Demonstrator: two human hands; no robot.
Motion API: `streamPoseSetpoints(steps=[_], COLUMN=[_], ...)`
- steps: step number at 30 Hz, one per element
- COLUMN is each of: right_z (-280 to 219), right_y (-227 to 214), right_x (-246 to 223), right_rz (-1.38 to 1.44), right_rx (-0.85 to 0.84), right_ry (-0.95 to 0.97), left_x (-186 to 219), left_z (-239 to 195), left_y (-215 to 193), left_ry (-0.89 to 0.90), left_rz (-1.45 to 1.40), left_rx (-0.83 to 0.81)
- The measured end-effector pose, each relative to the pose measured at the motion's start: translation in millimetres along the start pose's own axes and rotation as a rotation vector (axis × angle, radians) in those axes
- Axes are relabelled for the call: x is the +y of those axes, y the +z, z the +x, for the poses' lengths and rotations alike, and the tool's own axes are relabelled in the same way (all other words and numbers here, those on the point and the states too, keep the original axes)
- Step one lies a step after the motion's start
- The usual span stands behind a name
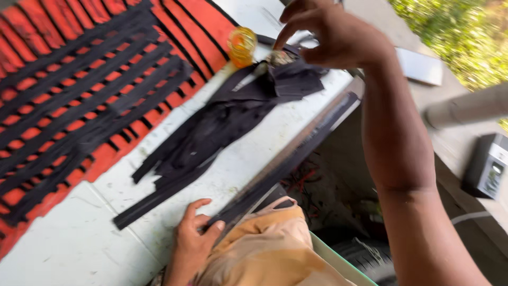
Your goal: The person repeatedly applies a viscous substance from a small jar onto black zipper strips laid on a white table using a small brush. The person holds each zipper strip in place with the left hand while brushing the substance along its length with the right hand, then places the treated strip back on the table.
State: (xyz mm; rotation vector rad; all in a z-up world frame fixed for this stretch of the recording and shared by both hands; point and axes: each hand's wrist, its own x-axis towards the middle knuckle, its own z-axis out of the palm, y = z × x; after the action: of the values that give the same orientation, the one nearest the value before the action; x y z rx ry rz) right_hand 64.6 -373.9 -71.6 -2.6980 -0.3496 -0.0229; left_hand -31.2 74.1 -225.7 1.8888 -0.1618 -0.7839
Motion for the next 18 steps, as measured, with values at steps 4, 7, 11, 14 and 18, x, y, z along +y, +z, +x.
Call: streamPoseSetpoints(steps=[4, 7, 11, 14, 18], right_z=[-97, -149, -181, -190, -199], right_y=[-19, 23, 79, 100, 111], right_x=[-20, -12, 8, 12, 16], right_rz=[0.146, 0.106, 0.104, 0.043, -0.136], right_rx=[0.345, 0.446, 0.234, 0.254, 0.314], right_ry=[0.077, 0.324, 0.717, 0.643, 0.471], left_x=[-3, 1, 5, 5, 3], left_z=[-3, -3, -9, -12, -19], left_y=[5, 6, 7, 5, 7], left_ry=[-0.02, -0.074, -0.096, -0.096, -0.087], left_rz=[0.066, 0.003, 0.039, -0.043, -0.005], left_rx=[0.07, 0.051, 0.049, 0.064, 0.105])
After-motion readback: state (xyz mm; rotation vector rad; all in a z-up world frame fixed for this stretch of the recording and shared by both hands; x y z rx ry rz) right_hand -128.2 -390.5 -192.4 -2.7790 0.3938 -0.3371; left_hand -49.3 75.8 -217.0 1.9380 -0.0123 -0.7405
